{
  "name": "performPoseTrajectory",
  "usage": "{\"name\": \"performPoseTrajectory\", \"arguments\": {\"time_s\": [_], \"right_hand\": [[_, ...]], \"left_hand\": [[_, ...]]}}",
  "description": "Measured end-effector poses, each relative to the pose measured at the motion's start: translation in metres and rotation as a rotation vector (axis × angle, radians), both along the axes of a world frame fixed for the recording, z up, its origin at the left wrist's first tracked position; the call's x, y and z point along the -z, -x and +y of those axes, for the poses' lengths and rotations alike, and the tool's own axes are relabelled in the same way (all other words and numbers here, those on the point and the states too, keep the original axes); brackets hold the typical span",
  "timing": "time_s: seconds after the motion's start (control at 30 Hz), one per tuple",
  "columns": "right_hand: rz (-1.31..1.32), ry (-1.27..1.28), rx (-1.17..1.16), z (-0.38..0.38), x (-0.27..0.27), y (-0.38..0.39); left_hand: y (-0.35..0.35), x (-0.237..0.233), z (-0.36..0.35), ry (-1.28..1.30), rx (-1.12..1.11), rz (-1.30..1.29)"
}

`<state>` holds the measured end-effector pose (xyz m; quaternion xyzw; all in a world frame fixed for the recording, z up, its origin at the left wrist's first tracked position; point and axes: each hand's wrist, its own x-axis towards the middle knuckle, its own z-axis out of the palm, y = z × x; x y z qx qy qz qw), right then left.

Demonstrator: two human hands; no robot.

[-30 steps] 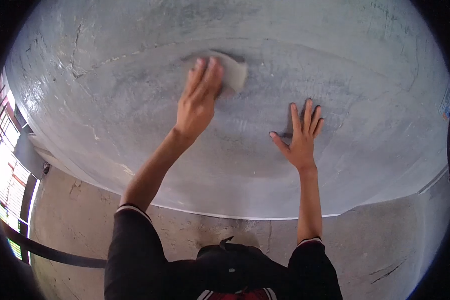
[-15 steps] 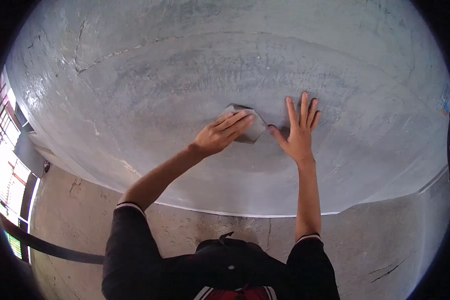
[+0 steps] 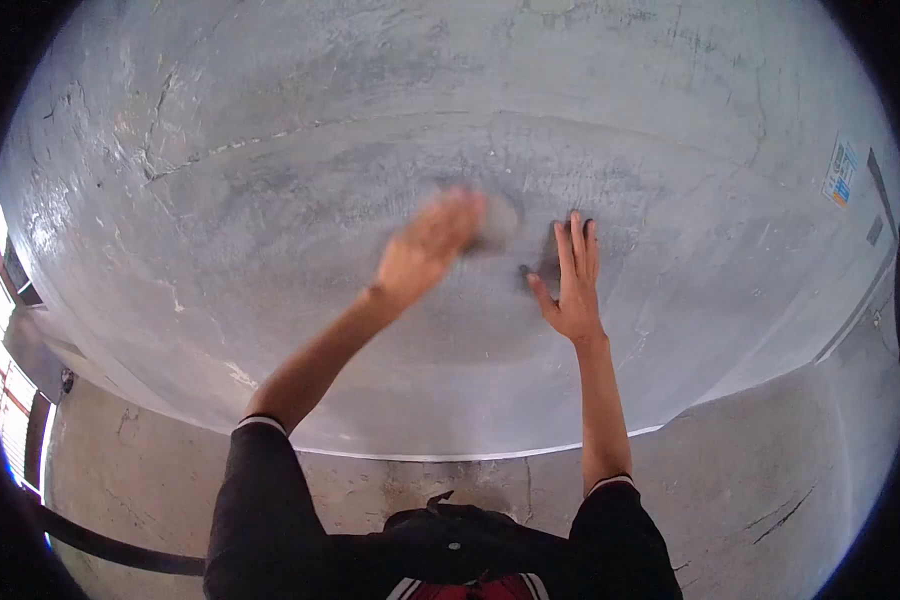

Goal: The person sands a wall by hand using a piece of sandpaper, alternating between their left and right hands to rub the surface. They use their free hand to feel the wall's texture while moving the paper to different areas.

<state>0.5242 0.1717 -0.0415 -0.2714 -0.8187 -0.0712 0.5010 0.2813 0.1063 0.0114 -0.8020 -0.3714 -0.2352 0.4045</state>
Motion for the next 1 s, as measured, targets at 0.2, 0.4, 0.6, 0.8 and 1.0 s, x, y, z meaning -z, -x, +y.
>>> {"name": "performPoseTrajectory", "arguments": {"time_s": [0.2, 0.4, 0.6, 0.8, 1.0], "right_hand": [[0.006, -0.017, 0.058, 0.001, -0.001, 0.008], [0.009, -0.007, 0.043, 0.003, 0.001, 0.006], [0.052, -0.011, 0.04, 0.005, 0.003, 0.009], [0.06, 0.005, 0.05, 0.007, 0.006, 0.013], [0.082, 0.009, 0.046, 0.01, 0.007, 0.01]], "left_hand": [[-0.011, 0.026, 0.004, -0.158, -0.201, 0.026], [0.007, -0.033, -0.001, -0.075, 0.032, -0.072], [0.0, 0.031, -0.001, -0.057, -0.05, 0.003], [0.01, -0.045, 0.0, -0.222, -0.224, 0.002], [0.008, 0.027, -0.008, -0.187, -0.155, 0.262]]}}
